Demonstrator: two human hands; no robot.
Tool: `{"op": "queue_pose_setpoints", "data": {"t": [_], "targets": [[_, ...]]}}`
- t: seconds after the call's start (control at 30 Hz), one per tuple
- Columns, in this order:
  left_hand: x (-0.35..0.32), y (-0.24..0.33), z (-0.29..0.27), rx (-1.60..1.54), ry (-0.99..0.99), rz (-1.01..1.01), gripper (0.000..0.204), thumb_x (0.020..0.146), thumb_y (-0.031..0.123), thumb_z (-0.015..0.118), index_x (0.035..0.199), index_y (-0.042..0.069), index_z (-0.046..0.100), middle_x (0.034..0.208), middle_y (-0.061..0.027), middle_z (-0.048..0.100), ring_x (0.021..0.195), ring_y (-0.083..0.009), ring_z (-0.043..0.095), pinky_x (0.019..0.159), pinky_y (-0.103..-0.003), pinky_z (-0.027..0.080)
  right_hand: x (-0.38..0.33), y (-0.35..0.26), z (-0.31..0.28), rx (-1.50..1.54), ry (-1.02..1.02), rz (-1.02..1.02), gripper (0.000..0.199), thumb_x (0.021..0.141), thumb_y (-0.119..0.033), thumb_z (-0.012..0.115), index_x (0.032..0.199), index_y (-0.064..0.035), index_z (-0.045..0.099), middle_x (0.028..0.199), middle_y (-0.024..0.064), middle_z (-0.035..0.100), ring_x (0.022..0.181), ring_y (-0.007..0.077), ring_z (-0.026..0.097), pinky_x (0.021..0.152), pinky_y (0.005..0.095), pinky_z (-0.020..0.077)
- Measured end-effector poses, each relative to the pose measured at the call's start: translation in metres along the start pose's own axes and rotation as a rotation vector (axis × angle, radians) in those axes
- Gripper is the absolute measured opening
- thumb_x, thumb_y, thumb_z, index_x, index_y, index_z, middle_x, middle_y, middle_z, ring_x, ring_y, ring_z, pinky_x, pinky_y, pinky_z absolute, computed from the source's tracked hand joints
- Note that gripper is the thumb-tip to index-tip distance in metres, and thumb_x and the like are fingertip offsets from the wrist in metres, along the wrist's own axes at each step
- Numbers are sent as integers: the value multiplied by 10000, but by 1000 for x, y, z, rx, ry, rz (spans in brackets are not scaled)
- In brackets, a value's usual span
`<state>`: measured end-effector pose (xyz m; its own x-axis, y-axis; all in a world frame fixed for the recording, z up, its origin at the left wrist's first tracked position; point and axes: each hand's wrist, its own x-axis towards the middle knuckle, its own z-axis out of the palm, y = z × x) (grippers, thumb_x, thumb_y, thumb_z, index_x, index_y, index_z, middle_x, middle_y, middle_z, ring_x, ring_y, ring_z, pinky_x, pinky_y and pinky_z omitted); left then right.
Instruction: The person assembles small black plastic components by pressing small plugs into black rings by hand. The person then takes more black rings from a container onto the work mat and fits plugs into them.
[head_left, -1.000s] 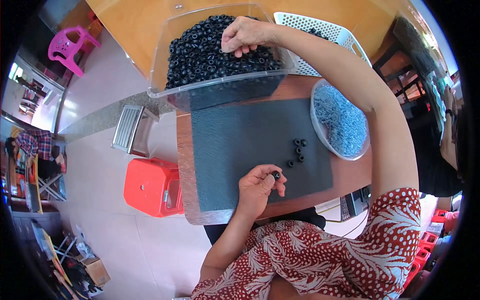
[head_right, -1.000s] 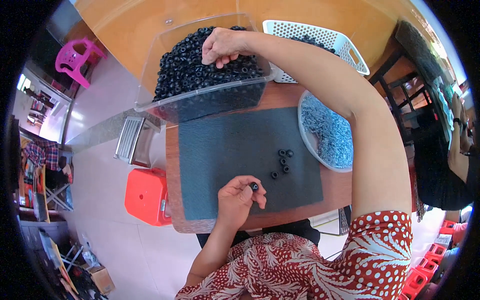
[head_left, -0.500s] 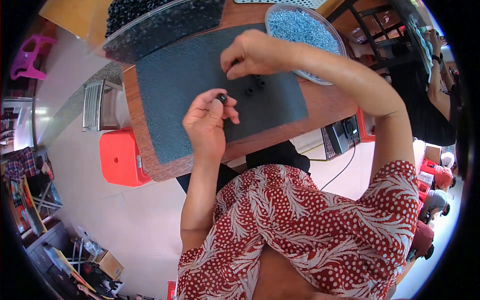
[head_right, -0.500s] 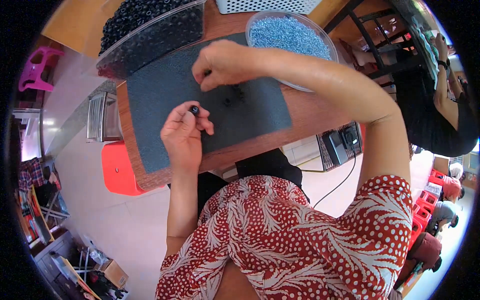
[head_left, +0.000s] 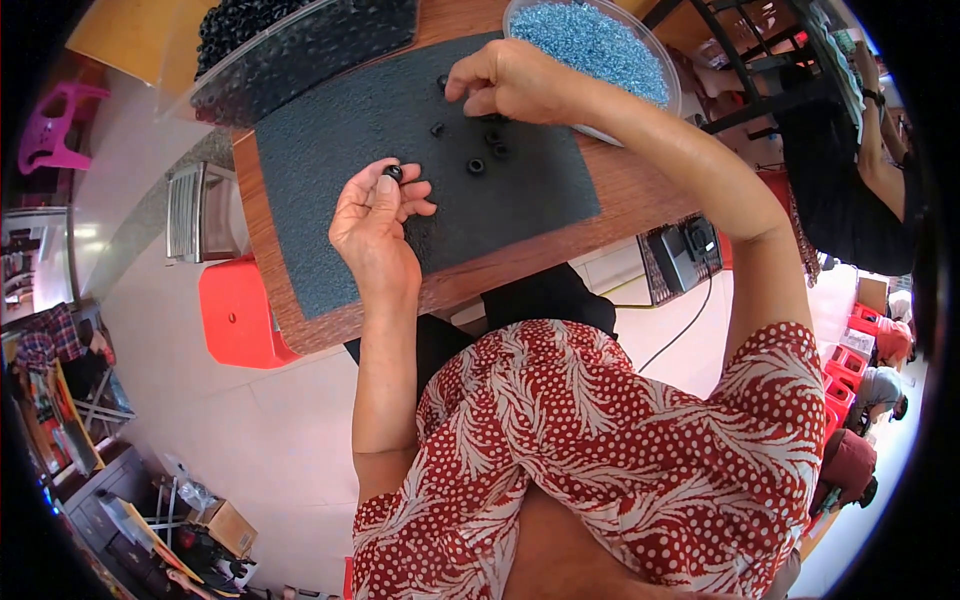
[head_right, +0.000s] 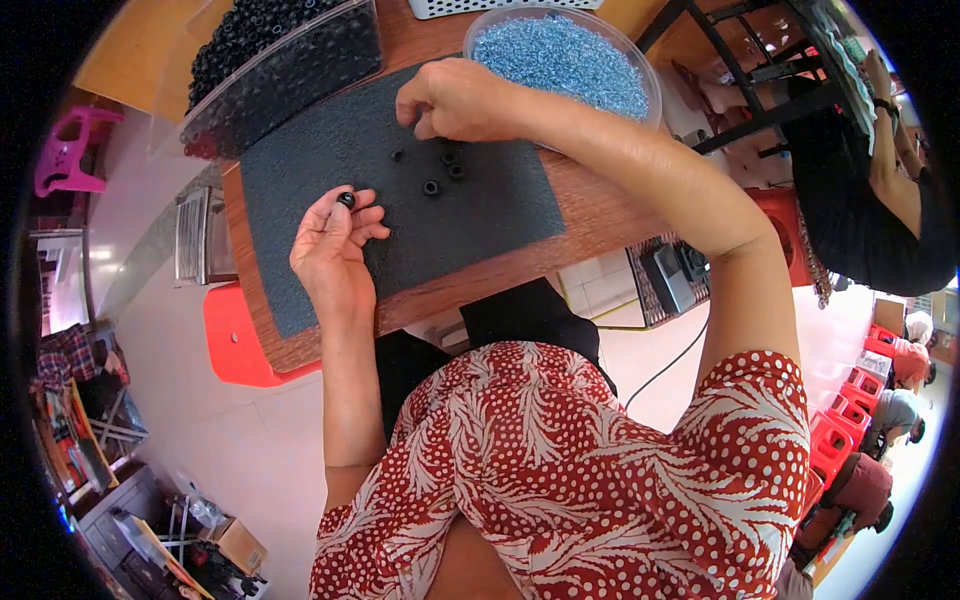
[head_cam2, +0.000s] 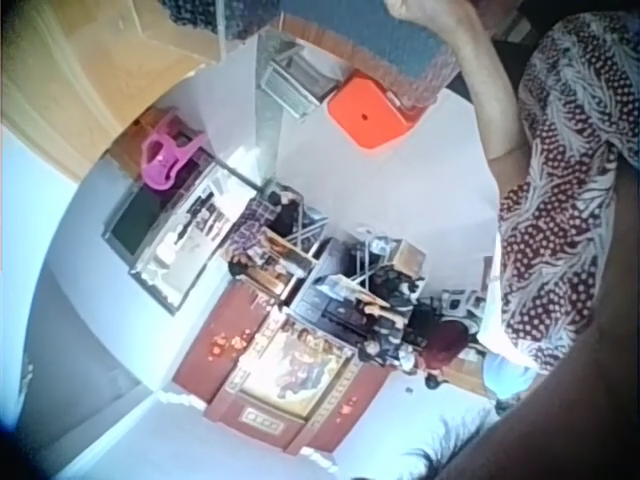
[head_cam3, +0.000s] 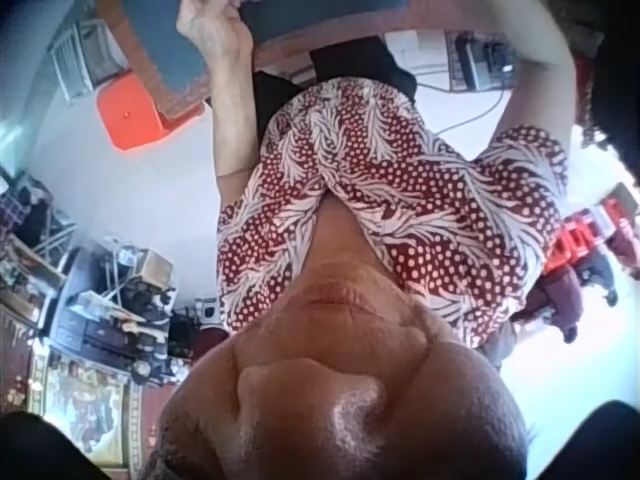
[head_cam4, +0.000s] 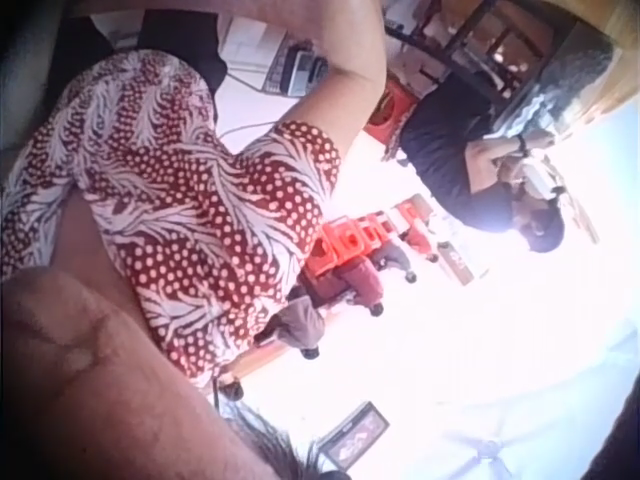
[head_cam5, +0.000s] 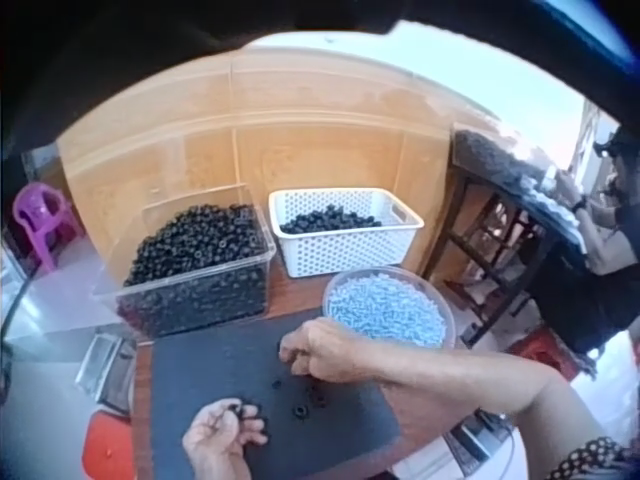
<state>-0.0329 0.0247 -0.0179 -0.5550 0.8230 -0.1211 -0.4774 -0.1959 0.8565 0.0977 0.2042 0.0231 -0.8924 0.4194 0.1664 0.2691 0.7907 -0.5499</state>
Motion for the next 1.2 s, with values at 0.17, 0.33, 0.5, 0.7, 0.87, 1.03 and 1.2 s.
{"op": "queue_pose_setpoints", "data": {"t": [0.17,0.33,0.5,0.7,0.87,1.03,1.2], "targets": [[-2,1,0,-3,13,-21,141,880,43,530,983,-51,551,878,-171,625,692,-190,623,562,-283,516,5,-8,25,-151,41,-105,247,702,-96,677,939,-45,633,762,111,600,752,264,588,658,352,464],[-4,4,1,-19,22,-54,144,876,39,533,988,-51,548,870,-175,624,686,-196,620,562,-285,508,17,-5,42,-457,63,-241,156,693,-139,684,801,-66,599,772,97,558,832,279,551,687,383,446],[-5,4,-4,-65,-27,-85,177,875,68,536,1001,-55,554,888,-190,628,691,-212,624,573,-296,493,12,-8,39,-286,98,-227,137,701,-117,669,777,-44,582,769,118,590,794,293,565,683,396,451],[-9,8,-2,-133,-68,-142,186,886,60,522,1030,-55,548,873,-174,625,674,-183,612,564,-284,485,-15,-43,24,457,30,157,128,773,-45,634,895,-16,608,805,51,589,767,122,552,679,243,441],[-19,10,3,-199,-128,-175,188,882,64,528,1030,-51,549,876,-159,629,668,-181,613,559,-288,481,-36,-58,28,604,180,55,156,781,10,613,933,-17,630,842,33,587,773,98,544,683,235,447],[-27,12,11,-239,-148,-201,198,879,78,538,1033,-46,548,874,-149,630,666,-183,614,555,-293,476,-43,-61,40,572,428,-113,121,751,-44,649,872,-51,654,746,39,585,722,97,540,637,249,441],[-33,9,12,-281,-168,-233,201,875,80,543,1033,-43,550,875,-151,631,673,-189,614,547,-301,473,-54,-75,44,900,394,81,95,783,-22,626,874,-35,650,788,19,602,721,90,547,647,235,452]]}}
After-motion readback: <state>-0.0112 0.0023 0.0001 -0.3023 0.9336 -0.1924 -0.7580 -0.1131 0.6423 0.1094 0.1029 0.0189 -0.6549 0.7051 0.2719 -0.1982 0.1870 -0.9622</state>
